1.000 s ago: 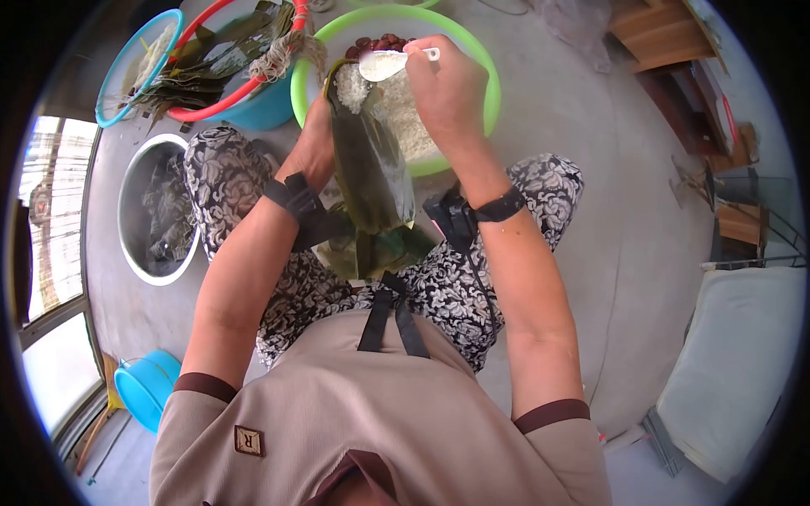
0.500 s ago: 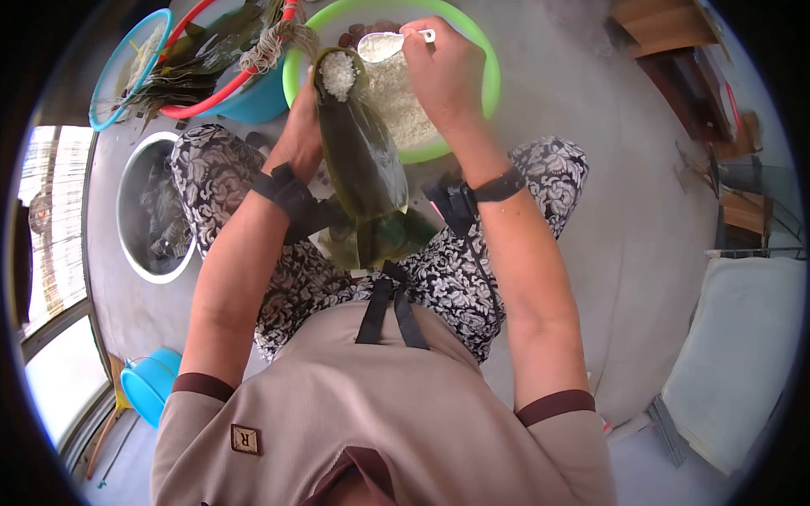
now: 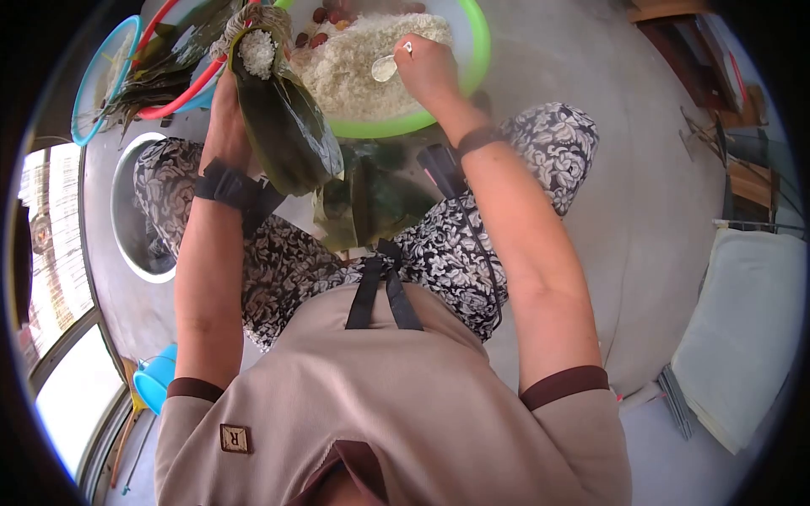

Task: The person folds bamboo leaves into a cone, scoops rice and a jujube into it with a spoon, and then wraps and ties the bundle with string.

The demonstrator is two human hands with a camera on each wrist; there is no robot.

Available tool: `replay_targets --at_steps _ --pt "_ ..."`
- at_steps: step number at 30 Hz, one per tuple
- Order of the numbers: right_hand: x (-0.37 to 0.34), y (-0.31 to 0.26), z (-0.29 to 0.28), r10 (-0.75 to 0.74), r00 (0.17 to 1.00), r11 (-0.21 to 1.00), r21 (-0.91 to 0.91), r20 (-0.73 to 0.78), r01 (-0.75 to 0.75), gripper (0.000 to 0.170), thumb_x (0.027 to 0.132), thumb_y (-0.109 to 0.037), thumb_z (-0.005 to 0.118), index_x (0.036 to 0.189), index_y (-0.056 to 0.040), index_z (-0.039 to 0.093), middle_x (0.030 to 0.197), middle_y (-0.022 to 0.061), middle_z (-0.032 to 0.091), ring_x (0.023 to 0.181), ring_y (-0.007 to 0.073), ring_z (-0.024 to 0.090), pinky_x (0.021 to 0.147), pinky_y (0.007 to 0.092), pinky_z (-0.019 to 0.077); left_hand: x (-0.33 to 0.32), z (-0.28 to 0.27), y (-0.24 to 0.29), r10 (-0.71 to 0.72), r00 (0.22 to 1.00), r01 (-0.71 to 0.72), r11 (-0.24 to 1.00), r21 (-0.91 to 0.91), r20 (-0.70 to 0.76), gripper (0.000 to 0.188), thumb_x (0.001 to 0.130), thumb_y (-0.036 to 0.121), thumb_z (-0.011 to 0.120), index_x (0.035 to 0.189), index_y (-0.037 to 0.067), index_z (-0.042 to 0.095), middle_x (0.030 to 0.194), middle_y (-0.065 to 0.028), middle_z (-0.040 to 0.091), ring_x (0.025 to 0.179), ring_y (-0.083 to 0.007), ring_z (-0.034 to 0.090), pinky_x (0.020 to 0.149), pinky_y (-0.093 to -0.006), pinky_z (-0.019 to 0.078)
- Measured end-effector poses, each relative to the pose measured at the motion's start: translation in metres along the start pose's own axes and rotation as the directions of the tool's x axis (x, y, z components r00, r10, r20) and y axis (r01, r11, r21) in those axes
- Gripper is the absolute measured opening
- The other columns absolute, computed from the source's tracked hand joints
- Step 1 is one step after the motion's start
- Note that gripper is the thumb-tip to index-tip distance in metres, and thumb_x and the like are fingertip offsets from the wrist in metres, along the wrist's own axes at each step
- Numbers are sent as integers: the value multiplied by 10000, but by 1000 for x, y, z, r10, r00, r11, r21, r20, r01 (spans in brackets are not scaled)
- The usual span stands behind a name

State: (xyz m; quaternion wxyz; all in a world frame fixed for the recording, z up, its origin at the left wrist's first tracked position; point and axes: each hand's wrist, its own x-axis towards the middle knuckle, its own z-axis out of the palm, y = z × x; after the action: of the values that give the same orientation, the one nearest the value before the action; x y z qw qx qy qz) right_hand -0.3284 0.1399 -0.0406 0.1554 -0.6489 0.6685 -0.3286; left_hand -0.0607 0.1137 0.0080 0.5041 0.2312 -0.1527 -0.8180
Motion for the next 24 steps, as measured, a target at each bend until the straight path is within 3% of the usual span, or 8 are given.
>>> replay_targets --at_steps 2,3,5,9,14,20,22,24 --pt "0 -8 2 93 996 991 94 -15 -91 149 830 -201 581 845 -105 694 716 169 661 671 359 640 635 420 507 -6 15 0 82 992 -62 980 192 -94 318 994 330 499 1087 38 583 954 -104 649 816 -252 642 683 -414 568" --pt "2 -6 4 91 996 991 96 -14 -90 149 830 -201 581 845 -105 694 716 169 661 671 359 640 635 420 507 -12 26 -1 172 969 -95 921 378 -176 296 988 314 514 1072 41 590 938 -98 649 802 -247 640 670 -411 565" --pt "1 -3 7 -66 997 992 -109 -25 63 165 849 -187 546 860 -95 682 744 177 666 703 374 640 653 449 503 -14 30 0 191 964 -105 913 395 -187 294 987 315 515 1068 43 591 933 -95 648 793 -247 637 672 -408 563" --pt "-3 -11 3 -100 995 967 -235 22 102 191 868 -185 507 865 -96 677 773 178 671 752 380 644 680 470 495 -13 29 4 186 959 -99 925 366 -212 278 986 309 516 1056 52 594 928 -87 647 783 -238 634 677 -395 560" --pt "-6 2 1 203 975 979 -21 91 -202 198 847 -230 549 893 -103 693 823 178 676 787 380 644 713 455 496 -24 26 6 194 948 -87 921 380 -251 265 992 301 506 1058 60 596 934 -76 649 799 -225 632 691 -380 556" --pt "5 -3 -2 156 988 981 115 -7 -155 196 852 -223 555 891 -90 693 786 188 664 744 346 650 674 405 495 -25 36 9 245 956 -181 925 334 -161 290 999 303 495 1123 57 586 979 -59 649 850 -192 629 714 -356 552" --pt "21 -7 -15 143 990 975 170 -3 -140 195 860 -216 564 906 -79 693 772 186 662 718 324 648 666 379 497 -25 38 8 161 953 -71 942 327 -256 275 998 146 492 1250 42 531 1057 -43 598 894 -100 579 734 -250 497" --pt "42 -9 -25 48 995 979 203 -90 -29 202 862 -215 576 918 -62 695 774 178 665 707 297 650 673 360 497 -18 31 4 125 959 -75 977 199 -253 290 1002 221 504 1227 43 545 1020 -34 599 861 -89 579 706 -246 496"
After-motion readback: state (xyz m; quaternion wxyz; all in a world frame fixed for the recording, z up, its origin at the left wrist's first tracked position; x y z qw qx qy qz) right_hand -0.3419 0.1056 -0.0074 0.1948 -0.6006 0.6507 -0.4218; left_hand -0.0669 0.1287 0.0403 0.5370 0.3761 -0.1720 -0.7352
